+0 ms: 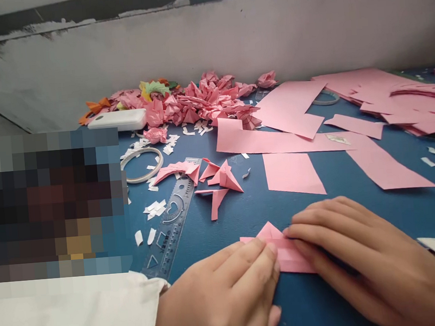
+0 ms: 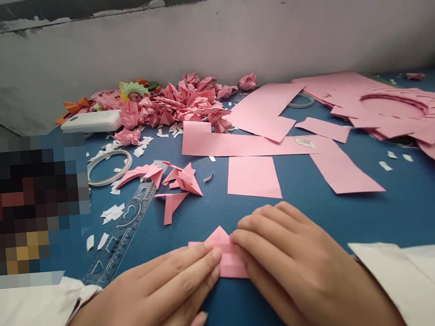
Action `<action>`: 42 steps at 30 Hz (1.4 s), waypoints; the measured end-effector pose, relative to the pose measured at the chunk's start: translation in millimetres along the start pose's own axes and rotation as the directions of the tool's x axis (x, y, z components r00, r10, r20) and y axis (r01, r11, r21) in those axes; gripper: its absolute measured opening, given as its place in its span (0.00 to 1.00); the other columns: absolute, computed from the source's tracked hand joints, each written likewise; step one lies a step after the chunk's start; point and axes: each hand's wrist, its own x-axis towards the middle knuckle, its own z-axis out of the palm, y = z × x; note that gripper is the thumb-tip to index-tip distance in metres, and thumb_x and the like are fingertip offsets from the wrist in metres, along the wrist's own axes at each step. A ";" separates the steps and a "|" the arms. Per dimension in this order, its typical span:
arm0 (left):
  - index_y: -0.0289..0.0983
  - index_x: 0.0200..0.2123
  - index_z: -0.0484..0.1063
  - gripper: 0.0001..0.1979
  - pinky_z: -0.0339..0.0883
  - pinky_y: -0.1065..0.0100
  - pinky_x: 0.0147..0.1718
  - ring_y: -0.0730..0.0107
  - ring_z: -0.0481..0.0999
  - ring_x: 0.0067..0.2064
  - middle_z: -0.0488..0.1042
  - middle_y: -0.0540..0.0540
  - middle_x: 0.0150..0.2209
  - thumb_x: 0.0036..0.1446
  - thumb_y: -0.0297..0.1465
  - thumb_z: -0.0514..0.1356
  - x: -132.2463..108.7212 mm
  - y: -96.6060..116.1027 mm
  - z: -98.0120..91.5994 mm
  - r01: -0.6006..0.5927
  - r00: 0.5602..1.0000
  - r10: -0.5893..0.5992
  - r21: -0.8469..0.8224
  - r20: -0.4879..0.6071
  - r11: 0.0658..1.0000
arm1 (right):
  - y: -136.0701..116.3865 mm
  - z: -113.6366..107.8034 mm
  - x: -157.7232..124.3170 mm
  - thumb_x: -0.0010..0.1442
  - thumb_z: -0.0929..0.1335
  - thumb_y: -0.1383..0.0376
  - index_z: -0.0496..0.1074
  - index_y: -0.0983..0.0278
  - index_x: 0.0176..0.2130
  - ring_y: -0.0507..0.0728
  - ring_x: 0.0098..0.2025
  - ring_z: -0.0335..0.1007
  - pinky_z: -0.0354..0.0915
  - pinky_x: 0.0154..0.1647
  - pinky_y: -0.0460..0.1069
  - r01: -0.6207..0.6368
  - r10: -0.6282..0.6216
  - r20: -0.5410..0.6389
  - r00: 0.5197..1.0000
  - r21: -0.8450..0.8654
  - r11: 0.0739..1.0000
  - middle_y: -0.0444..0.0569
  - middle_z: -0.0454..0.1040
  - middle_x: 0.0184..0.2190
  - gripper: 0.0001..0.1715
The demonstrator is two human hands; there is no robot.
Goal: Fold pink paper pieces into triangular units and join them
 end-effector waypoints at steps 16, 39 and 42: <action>0.24 0.42 0.80 0.21 0.83 0.68 0.46 0.63 0.86 0.38 0.85 0.40 0.37 0.72 0.19 0.46 5.4 -1.8 -6.8 0.034 0.999 -0.037 -0.085 -0.034 0.996 | 4.2 -2.2 -9.6 0.76 0.52 0.73 0.76 0.62 0.46 0.52 0.43 0.79 0.69 0.57 0.49 0.172 -0.194 0.133 0.972 0.159 0.972 0.47 0.83 0.44 0.27; 0.39 0.33 0.68 0.14 0.62 0.72 0.26 0.74 0.69 0.27 0.72 0.53 0.29 0.73 0.25 0.50 11.7 6.5 -3.9 0.271 0.944 -0.326 -0.436 -0.055 0.858 | -7.7 -8.4 10.6 0.71 0.66 0.69 0.72 0.58 0.37 0.49 0.26 0.73 0.71 0.27 0.40 -0.221 0.250 -0.010 0.968 0.433 0.874 0.39 0.75 0.27 0.09; 0.41 0.28 0.61 0.11 0.55 0.72 0.21 0.76 0.64 0.21 0.67 0.57 0.22 0.66 0.29 0.53 16.8 9.5 -9.0 0.420 0.907 -0.324 -0.627 0.268 0.656 | -17.0 -11.8 12.3 0.72 0.65 0.67 0.71 0.58 0.33 0.48 0.22 0.72 0.70 0.23 0.39 -0.303 0.274 0.134 0.952 0.524 0.796 0.38 0.74 0.24 0.13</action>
